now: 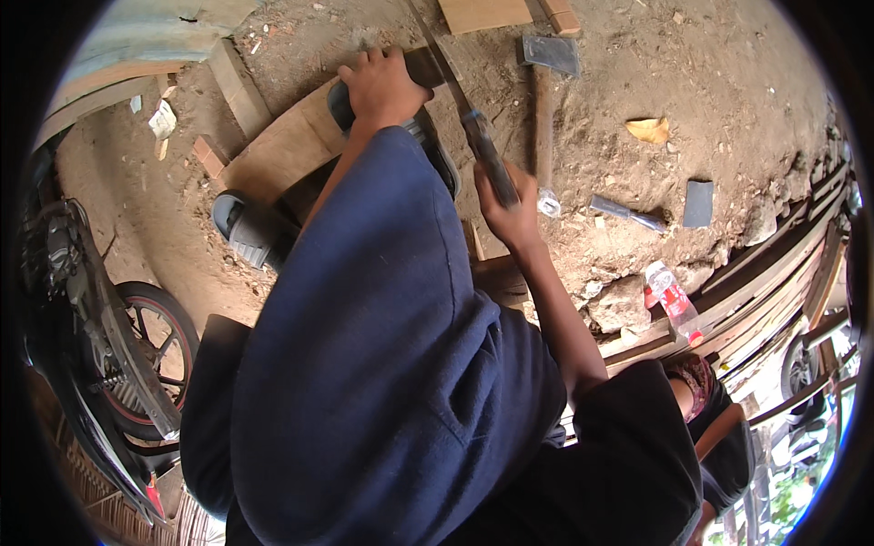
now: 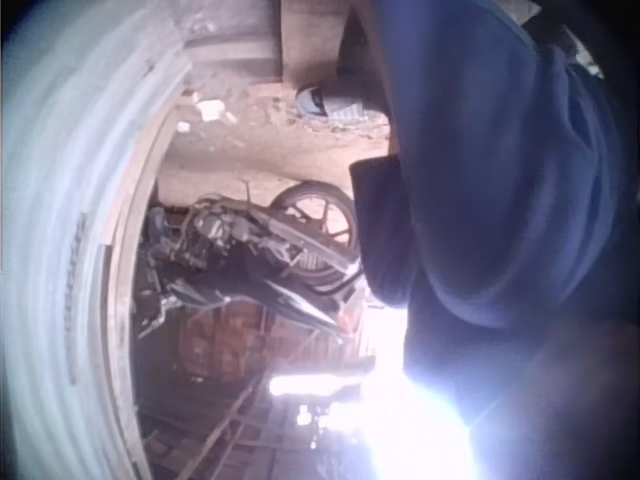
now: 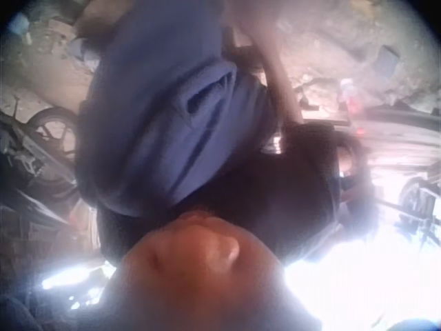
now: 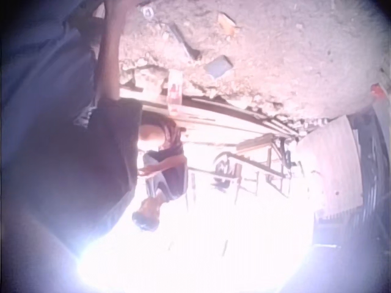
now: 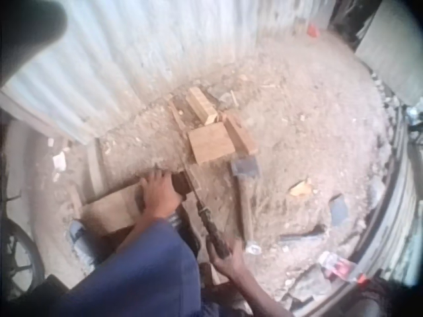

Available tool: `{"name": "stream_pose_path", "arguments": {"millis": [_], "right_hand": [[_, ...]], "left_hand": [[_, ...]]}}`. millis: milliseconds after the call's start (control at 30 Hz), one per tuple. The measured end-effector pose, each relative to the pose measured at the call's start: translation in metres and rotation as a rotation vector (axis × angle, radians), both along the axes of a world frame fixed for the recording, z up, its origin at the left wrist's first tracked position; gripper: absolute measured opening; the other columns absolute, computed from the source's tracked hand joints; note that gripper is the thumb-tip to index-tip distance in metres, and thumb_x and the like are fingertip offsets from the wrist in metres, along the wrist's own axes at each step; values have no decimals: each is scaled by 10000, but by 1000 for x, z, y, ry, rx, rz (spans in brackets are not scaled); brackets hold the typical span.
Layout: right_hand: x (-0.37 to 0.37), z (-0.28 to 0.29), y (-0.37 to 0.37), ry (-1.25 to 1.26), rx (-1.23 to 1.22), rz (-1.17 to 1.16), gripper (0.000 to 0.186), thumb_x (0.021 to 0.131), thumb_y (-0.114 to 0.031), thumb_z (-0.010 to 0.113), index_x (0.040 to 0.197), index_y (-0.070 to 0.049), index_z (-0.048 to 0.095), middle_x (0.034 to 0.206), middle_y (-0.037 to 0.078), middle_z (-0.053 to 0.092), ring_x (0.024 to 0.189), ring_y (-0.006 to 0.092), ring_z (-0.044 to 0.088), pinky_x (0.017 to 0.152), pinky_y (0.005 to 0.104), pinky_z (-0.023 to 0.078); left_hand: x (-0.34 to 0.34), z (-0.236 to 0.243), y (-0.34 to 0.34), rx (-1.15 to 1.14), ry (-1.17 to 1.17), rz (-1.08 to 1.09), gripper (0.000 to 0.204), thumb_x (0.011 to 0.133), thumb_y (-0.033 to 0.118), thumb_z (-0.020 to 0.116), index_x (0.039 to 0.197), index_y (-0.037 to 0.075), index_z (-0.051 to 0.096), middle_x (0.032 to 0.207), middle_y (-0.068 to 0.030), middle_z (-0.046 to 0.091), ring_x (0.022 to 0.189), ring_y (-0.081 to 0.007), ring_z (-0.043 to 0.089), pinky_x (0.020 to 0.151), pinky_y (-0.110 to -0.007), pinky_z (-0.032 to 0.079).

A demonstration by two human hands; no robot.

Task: The person sits on the ground and inspects a rectangular piece of wood. They then use a hand saw to cut the wood while holding it steady with their left hand.

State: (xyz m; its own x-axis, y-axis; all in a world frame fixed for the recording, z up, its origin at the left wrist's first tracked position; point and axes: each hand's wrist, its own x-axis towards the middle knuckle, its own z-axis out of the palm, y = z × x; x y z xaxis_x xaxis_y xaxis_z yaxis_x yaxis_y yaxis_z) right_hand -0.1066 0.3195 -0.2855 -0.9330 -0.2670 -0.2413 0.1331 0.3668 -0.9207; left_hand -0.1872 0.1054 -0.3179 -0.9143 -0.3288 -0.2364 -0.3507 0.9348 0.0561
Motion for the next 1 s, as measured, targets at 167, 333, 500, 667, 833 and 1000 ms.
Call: {"name": "stream_pose_path", "arguments": {"millis": [167, 333, 500, 667, 833, 1000], "right_hand": [[-5, -6, -5, -21, -29, -43, 178, 898, -155, 646, 853, 16, 653, 605, 142, 581, 560, 146, 583, 546, 335, 460], [10, -3, 7, 25, -23, -58, 171, 900, -152, 644, 873, 15, 666, 626, 138, 598, 565, 143, 588, 553, 323, 466], [-12, 0, -8, -7, -24, -25, 153, 898, -144, 647, 859, 4, 653, 635, 154, 599, 559, 176, 596, 548, 336, 462], [19, -3, 12, 49, 3, -26, 131, 886, -108, 649, 842, 16, 653, 625, 165, 589, 560, 230, 619, 546, 364, 469], [-20, -5, -22, 23, 41, -7, 119, 887, -105, 637, 896, 9, 672, 652, 174, 603, 604, 267, 662, 560, 359, 492], [4, -5, 2, 57, -13, -13, 140, 901, -125, 631, 862, 9, 650, 669, 187, 603, 593, 266, 637, 560, 373, 478]], "left_hand": [[2, 2, -1, -33, 3, -3, 734, 644, 435, 812, 1258, 93, 596, 1231, -130, 602, 1214, -288, 513, 999, -530, 325], [-3, 3, -2, -19, -70, 10, 760, 656, 487, 793, 1285, 116, 587, 1302, -118, 570, 1277, -280, 473, 1047, -510, 304], [-2, 10, 0, 7, -86, 28, 752, 657, 477, 789, 1286, 118, 587, 1302, -119, 570, 1281, -284, 470, 1048, -507, 300], [-2, 2, 0, -11, -52, 25, 755, 640, 473, 796, 1274, 116, 596, 1283, -118, 577, 1273, -291, 473, 1048, -502, 298], [-2, 2, -1, 39, -28, 26, 739, 632, 435, 813, 1262, 109, 604, 1240, -127, 605, 1231, -301, 508, 1025, -530, 315], [-3, -5, -6, -37, 52, 0, 708, 641, 438, 815, 1240, 112, 624, 1238, -128, 610, 1208, -311, 523, 1015, -535, 315]]}}
